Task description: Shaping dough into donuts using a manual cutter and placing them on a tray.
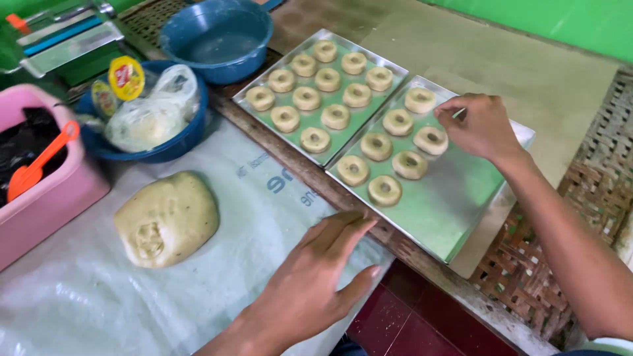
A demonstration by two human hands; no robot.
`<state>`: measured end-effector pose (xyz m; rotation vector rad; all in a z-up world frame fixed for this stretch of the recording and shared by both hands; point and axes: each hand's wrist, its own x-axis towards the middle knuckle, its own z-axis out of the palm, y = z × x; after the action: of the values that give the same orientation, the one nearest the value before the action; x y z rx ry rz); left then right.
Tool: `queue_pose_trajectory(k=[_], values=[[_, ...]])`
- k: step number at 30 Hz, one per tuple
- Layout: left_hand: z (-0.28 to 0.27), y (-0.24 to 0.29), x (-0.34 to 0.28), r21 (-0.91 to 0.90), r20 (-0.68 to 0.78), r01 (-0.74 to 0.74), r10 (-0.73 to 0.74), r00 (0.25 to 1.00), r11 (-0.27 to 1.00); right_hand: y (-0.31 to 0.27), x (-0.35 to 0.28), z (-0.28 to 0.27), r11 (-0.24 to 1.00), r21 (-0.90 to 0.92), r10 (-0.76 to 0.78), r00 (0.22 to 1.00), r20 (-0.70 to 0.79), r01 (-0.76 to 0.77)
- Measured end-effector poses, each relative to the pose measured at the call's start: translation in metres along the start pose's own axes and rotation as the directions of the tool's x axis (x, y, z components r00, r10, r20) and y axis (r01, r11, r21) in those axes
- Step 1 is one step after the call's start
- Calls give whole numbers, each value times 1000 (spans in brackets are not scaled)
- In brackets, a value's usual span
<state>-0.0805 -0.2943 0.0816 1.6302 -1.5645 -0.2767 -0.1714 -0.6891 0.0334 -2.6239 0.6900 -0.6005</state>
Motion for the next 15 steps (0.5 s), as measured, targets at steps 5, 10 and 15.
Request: queue_pose_trajectory(k=[5,10,15], values=[[-37,-5,-58,64,-69,114,-110,992,991,-68,4,0,986,1,-165,986,21,165],[-74,-5,-129,107,-166,282,-263,950,953,-165,6,22,950,94,-307,947,96,298],[-99,3,-194,43,-334,546,-503,797,837,-264,-3,40,906,149,-422,879,220,397]])
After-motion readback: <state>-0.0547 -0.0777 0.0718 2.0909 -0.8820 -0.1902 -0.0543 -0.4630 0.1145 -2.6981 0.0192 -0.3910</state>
